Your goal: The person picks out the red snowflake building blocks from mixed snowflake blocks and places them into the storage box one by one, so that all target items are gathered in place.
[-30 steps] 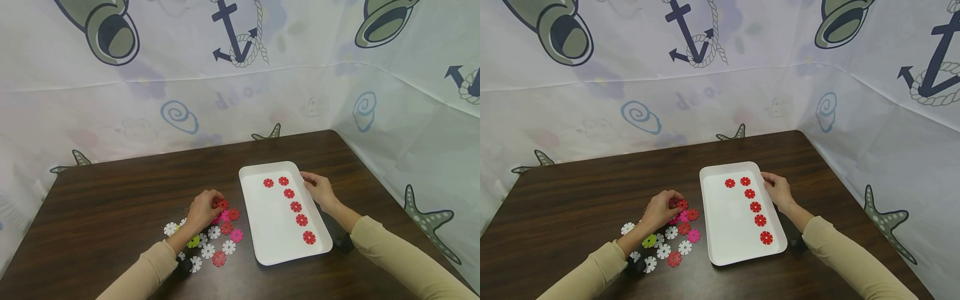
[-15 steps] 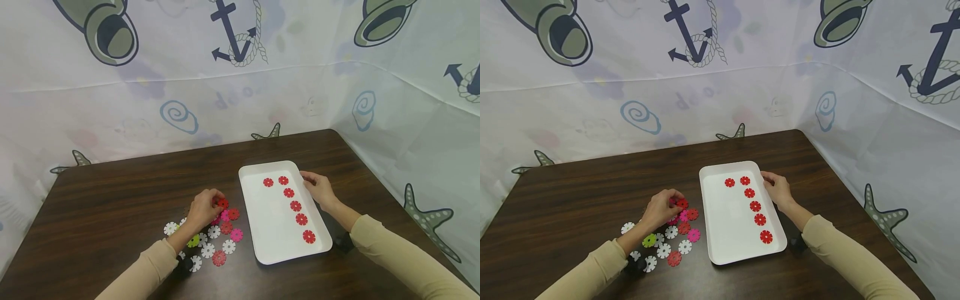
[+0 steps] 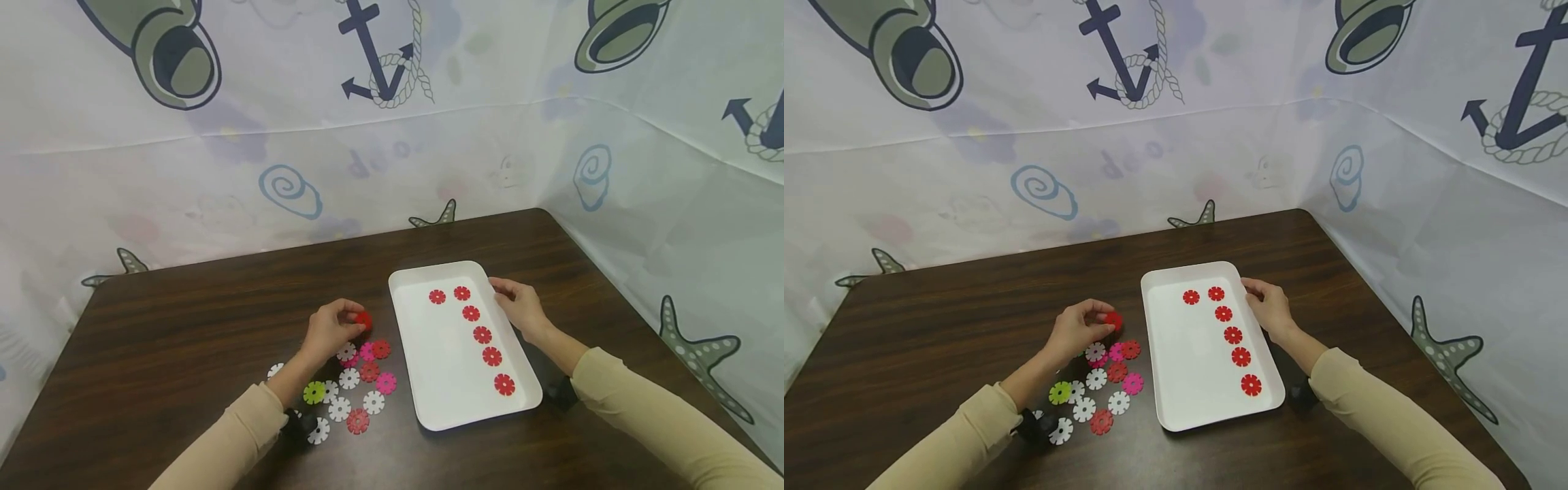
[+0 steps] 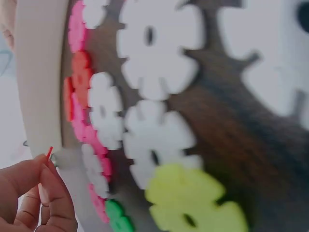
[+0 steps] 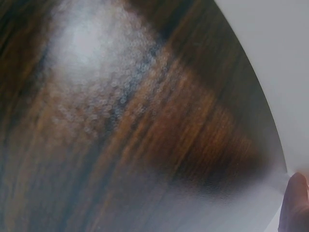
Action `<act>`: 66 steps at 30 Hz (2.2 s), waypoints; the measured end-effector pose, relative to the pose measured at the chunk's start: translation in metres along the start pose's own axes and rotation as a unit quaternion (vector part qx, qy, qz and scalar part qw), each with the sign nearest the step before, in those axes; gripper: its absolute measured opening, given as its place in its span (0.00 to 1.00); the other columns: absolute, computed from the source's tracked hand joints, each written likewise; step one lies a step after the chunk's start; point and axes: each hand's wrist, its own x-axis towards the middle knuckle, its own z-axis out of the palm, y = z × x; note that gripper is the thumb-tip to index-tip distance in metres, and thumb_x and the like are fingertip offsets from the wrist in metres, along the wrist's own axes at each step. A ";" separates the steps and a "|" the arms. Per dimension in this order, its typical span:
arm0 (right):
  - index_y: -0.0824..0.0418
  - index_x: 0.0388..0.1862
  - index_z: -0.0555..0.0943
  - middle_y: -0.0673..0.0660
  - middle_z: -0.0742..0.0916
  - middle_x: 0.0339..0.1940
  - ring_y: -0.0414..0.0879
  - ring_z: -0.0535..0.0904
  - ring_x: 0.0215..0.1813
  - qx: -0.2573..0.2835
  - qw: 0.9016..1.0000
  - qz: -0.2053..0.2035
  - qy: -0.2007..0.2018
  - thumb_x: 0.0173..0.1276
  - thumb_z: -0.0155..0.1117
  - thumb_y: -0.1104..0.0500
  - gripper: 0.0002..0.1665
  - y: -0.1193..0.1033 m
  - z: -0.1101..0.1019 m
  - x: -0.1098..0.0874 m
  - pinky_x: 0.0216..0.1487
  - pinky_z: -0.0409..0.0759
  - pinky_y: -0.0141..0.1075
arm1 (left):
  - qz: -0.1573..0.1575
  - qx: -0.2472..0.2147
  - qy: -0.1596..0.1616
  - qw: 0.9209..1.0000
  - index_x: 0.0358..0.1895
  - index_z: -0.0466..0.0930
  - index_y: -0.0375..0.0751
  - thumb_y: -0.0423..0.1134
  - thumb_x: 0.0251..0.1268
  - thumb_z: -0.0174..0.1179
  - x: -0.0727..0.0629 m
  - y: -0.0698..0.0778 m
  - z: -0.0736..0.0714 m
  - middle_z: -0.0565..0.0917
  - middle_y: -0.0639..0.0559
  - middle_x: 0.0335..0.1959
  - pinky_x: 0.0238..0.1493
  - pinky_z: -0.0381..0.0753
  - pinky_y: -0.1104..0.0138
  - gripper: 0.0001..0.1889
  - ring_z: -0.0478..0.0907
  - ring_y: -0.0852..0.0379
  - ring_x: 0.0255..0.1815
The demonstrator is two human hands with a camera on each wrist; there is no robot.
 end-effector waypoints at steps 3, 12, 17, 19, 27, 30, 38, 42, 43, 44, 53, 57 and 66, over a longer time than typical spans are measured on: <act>0.65 0.67 0.68 0.67 0.77 0.60 0.61 0.80 0.53 0.002 1.000 0.003 0.001 0.72 0.52 0.62 0.25 -0.001 0.000 0.000 0.47 0.80 0.44 | -0.007 -0.036 -0.005 0.999 0.47 0.80 0.39 0.30 0.53 0.68 0.003 0.005 0.001 0.83 0.45 0.39 0.39 0.82 0.63 0.16 0.83 0.51 0.39; 0.64 0.66 0.68 0.67 0.77 0.60 0.61 0.80 0.52 -0.002 1.000 -0.001 0.004 0.72 0.52 0.62 0.25 -0.001 0.000 0.000 0.46 0.81 0.44 | 0.002 -0.106 -0.027 0.994 0.48 0.80 0.42 0.31 0.54 0.67 0.008 0.034 0.015 0.81 0.47 0.40 0.41 0.82 0.64 0.16 0.80 0.53 0.41; 0.65 0.66 0.68 0.67 0.77 0.60 0.61 0.80 0.52 -0.003 1.000 -0.003 0.003 0.72 0.52 0.62 0.25 0.001 -0.001 0.001 0.46 0.80 0.44 | 0.010 -0.112 -0.042 0.993 0.46 0.80 0.43 0.32 0.54 0.67 0.013 0.052 0.032 0.82 0.48 0.39 0.38 0.82 0.66 0.15 0.78 0.54 0.37; 0.65 0.66 0.68 0.67 0.77 0.60 0.61 0.80 0.52 -0.003 1.000 -0.003 0.003 0.72 0.52 0.61 0.25 0.001 -0.001 0.001 0.47 0.80 0.44 | 0.014 -0.111 -0.052 0.992 0.46 0.81 0.44 0.32 0.54 0.67 0.016 0.058 0.041 0.82 0.48 0.39 0.37 0.82 0.66 0.14 0.79 0.55 0.36; 0.64 0.66 0.69 0.66 0.78 0.58 0.60 0.80 0.51 -0.002 1.000 -0.002 0.005 0.72 0.53 0.61 0.24 0.003 0.001 0.002 0.46 0.81 0.44 | 0.030 -0.086 -0.088 0.992 0.44 0.82 0.42 0.33 0.53 0.68 0.030 0.070 0.073 0.83 0.49 0.37 0.37 0.82 0.68 0.13 0.79 0.54 0.40; 0.64 0.66 0.69 0.66 0.78 0.59 0.60 0.80 0.51 -0.002 1.000 0.000 0.006 0.72 0.53 0.62 0.25 0.003 0.001 0.002 0.46 0.81 0.44 | 0.043 -0.068 -0.094 0.992 0.42 0.82 0.42 0.33 0.53 0.68 0.034 0.073 0.082 0.83 0.49 0.36 0.35 0.81 0.69 0.12 0.79 0.55 0.39; 0.63 0.66 0.69 0.66 0.78 0.59 0.60 0.81 0.50 -0.002 1.000 -0.003 0.005 0.72 0.53 0.61 0.25 0.003 0.000 0.002 0.45 0.81 0.44 | 0.051 -0.030 -0.105 0.993 0.41 0.83 0.40 0.31 0.53 0.67 0.040 0.074 0.098 0.83 0.49 0.34 0.35 0.80 0.71 0.10 0.78 0.56 0.36; 0.64 0.66 0.69 0.66 0.78 0.59 0.60 0.80 0.51 -0.003 1.000 -0.006 0.005 0.72 0.53 0.61 0.25 0.003 0.000 0.002 0.45 0.81 0.44 | 0.043 -0.013 -0.104 0.994 0.40 0.83 0.41 0.30 0.53 0.67 0.041 0.072 0.104 0.83 0.50 0.33 0.37 0.79 0.71 0.10 0.77 0.57 0.35; 0.64 0.66 0.69 0.66 0.78 0.59 0.61 0.80 0.51 -0.002 1.000 -0.005 0.005 0.71 0.53 0.61 0.25 0.003 0.000 0.002 0.45 0.81 0.44 | 0.043 -0.012 -0.103 0.994 0.40 0.83 0.40 0.30 0.53 0.67 0.042 0.072 0.105 0.83 0.50 0.32 0.37 0.79 0.71 0.10 0.76 0.57 0.35; 0.64 0.66 0.69 0.66 0.78 0.59 0.61 0.80 0.51 -0.002 1.000 -0.005 0.006 0.71 0.53 0.62 0.25 0.003 0.000 0.002 0.45 0.81 0.44 | 0.045 -0.010 -0.102 0.994 0.40 0.83 0.40 0.30 0.53 0.67 0.042 0.071 0.106 0.83 0.50 0.32 0.37 0.79 0.70 0.10 0.76 0.57 0.34; 0.64 0.66 0.69 0.66 0.77 0.59 0.61 0.80 0.51 -0.001 1.000 -0.005 0.004 0.71 0.53 0.62 0.25 0.002 0.000 0.002 0.46 0.81 0.44 | 0.044 0.013 -0.078 0.996 0.37 0.83 0.40 0.29 0.52 0.67 0.043 0.069 0.113 0.81 0.50 0.30 0.35 0.78 0.70 0.09 0.74 0.58 0.31; 0.64 0.66 0.69 0.67 0.77 0.60 0.61 0.80 0.52 -0.004 1.000 -0.004 0.004 0.71 0.53 0.62 0.25 0.001 0.000 0.001 0.46 0.80 0.44 | 0.054 0.028 -0.066 0.996 0.37 0.83 0.39 0.29 0.52 0.67 0.043 0.067 0.116 0.82 0.50 0.30 0.36 0.78 0.70 0.08 0.74 0.58 0.31; 0.65 0.66 0.69 0.67 0.78 0.59 0.61 0.80 0.51 0.003 1.000 -0.006 0.005 0.71 0.54 0.62 0.24 0.000 -0.001 0.000 0.46 0.81 0.45 | 0.079 0.065 -0.039 0.994 0.38 0.84 0.39 0.29 0.52 0.67 0.043 0.063 0.120 0.85 0.48 0.33 0.40 0.79 0.67 0.08 0.78 0.56 0.33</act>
